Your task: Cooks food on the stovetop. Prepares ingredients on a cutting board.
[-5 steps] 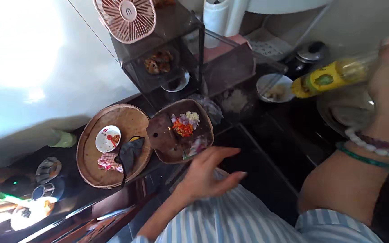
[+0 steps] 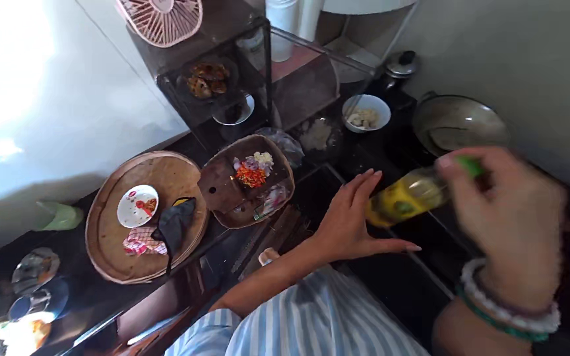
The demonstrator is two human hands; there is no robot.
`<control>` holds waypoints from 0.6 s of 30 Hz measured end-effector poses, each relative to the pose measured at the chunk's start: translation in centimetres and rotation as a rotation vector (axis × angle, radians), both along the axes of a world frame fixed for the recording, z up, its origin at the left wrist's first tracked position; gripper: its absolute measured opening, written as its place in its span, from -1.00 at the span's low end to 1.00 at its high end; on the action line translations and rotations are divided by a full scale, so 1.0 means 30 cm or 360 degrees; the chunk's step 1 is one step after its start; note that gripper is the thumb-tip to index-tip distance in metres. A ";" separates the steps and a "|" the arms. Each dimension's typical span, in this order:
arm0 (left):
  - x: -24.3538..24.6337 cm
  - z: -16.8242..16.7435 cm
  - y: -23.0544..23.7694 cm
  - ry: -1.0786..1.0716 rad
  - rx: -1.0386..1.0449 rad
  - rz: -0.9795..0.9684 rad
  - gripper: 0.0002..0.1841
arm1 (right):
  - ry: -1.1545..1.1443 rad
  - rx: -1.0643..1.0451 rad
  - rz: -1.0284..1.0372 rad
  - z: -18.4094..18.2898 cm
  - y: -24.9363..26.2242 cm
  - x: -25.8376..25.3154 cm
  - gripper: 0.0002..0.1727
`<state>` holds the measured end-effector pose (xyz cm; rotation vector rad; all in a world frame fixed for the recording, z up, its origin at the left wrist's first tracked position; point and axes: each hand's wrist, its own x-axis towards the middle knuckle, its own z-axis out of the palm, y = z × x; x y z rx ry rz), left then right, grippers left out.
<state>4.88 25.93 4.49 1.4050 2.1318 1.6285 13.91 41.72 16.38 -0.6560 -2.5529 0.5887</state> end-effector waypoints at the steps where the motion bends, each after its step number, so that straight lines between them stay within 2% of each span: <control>1: 0.027 -0.023 0.024 -0.0051 -0.0019 -0.0042 0.26 | -0.0016 0.0026 0.0045 -0.022 -0.049 0.049 -0.48; 4: 0.122 -0.085 0.032 -0.0251 -0.0043 -0.0233 0.00 | -0.0128 0.0092 0.0064 -0.078 -0.119 0.199 -0.44; 6: 0.183 -0.119 0.026 -0.0228 -0.0036 -0.0208 -0.12 | -0.0190 0.0088 0.0045 -0.103 -0.108 0.292 -0.42; 11: 0.245 -0.117 0.062 0.0111 -0.0099 -0.0113 -0.14 | -0.0141 -0.0047 0.0228 -0.120 0.000 0.419 -0.38; 13: 0.269 -0.109 0.089 0.0168 -0.0100 -0.0118 -0.15 | -0.0086 -0.0041 0.0311 -0.115 0.044 0.450 -0.43; 18: 0.302 -0.071 0.124 -0.0010 -0.0151 -0.0280 -0.15 | 0.0023 -0.0007 0.0500 -0.123 0.125 0.489 -0.49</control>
